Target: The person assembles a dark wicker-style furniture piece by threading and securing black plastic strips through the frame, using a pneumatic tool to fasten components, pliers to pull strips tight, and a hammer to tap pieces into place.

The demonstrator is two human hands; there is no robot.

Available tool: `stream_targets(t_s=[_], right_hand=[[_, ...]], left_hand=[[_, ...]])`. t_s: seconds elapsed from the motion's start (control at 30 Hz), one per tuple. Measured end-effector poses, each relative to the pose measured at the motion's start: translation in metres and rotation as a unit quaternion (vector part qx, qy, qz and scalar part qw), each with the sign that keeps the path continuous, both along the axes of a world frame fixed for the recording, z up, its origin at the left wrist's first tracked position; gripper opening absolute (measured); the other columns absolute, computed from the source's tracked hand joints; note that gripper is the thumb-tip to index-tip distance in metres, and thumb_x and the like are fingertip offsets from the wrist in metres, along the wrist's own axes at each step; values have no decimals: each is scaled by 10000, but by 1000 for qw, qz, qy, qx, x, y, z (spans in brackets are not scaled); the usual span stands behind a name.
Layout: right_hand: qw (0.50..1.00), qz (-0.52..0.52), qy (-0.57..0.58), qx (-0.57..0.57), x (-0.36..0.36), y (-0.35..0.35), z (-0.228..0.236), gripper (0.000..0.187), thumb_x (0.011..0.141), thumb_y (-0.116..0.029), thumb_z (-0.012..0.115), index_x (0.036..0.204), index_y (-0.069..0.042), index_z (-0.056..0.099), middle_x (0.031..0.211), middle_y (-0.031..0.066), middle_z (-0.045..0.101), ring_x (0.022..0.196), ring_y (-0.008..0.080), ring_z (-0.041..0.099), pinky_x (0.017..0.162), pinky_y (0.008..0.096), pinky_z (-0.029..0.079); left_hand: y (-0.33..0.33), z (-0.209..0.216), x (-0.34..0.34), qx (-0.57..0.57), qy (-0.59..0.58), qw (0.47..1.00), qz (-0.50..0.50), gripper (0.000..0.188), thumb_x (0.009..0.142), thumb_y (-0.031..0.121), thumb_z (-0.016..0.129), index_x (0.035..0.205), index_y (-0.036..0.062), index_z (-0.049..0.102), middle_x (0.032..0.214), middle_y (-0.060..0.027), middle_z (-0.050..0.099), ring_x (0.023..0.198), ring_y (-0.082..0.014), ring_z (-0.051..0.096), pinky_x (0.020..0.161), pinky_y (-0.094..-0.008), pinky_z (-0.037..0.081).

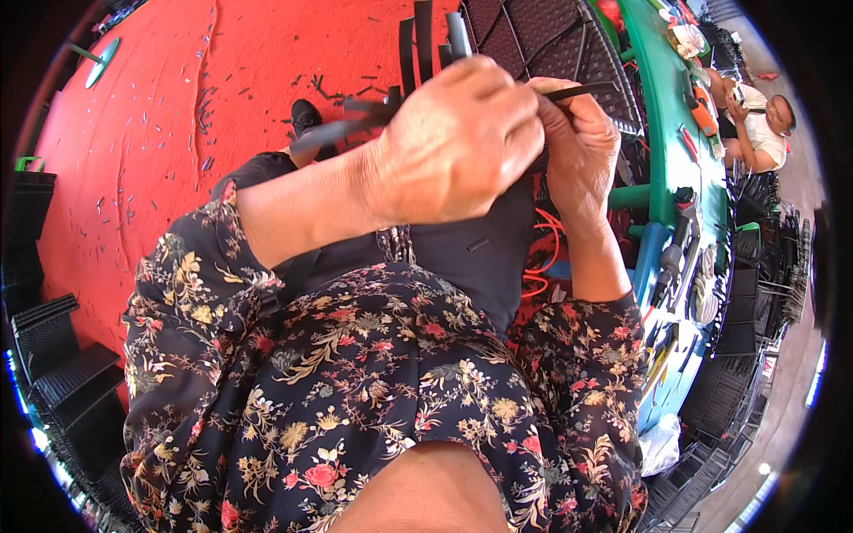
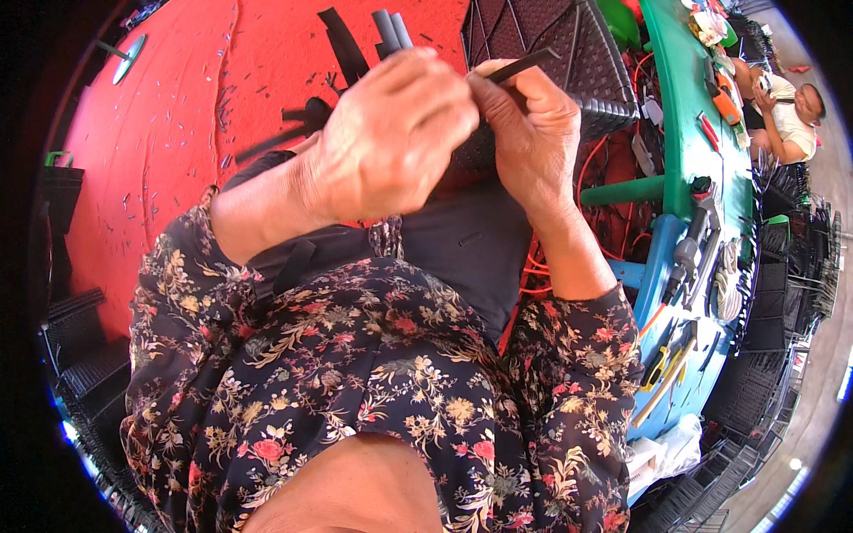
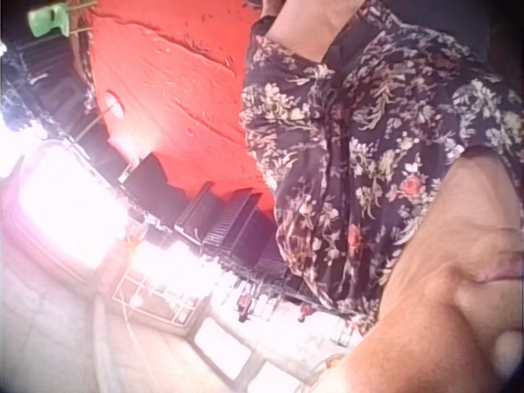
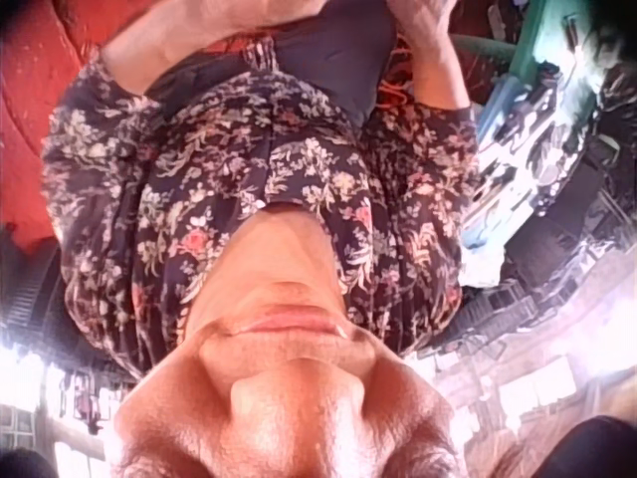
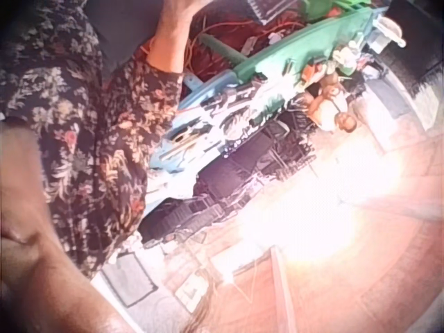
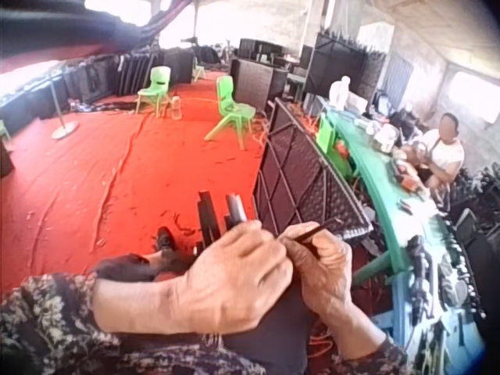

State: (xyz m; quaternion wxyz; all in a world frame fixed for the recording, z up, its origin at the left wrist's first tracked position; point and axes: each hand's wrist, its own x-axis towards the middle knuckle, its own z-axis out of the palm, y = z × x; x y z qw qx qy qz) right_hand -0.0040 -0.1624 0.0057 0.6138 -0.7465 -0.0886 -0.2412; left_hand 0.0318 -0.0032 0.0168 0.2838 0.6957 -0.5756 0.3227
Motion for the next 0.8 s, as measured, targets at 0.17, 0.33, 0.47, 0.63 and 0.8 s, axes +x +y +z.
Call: stream_targets(t_s=[0.17,0.33,0.47,0.63,0.8], right_hand=[[1000,1,-18,-10,-2,1,-3,86,884,-89,674,918,-10,676,739,-43,597,719,22,498,659,194,420],[999,42,15,5,-8,7,5,122,925,-135,625,899,-22,665,784,2,656,676,39,515,628,193,427],[981,112,58,149,-4,16,19,202,961,-160,561,828,-17,611,771,82,678,626,66,530,579,192,429],[982,124,61,128,-3,14,21,224,964,-132,547,771,-20,569,736,87,668,609,66,505,573,196,412],[983,116,52,133,-8,11,20,220,971,-139,535,789,-23,576,732,87,663,616,68,492,585,196,399]], left_hand=[[5,1,1,121,43,975,180,235,776,129,618,959,9,533,789,-123,577,755,-318,592,746,-419,461],[20,-3,12,188,137,959,162,241,811,236,659,868,33,543,703,-140,578,699,-361,605,618,-451,451],[20,-9,12,126,187,963,149,277,768,263,710,825,48,545,696,-132,572,695,-375,597,577,-465,456],[14,-9,2,107,217,951,191,306,725,293,741,772,56,553,701,-125,577,672,-367,597,568,-463,461],[13,-13,1,72,177,963,189,292,708,281,741,734,57,557,696,-113,582,677,-355,604,580,-454,467]])
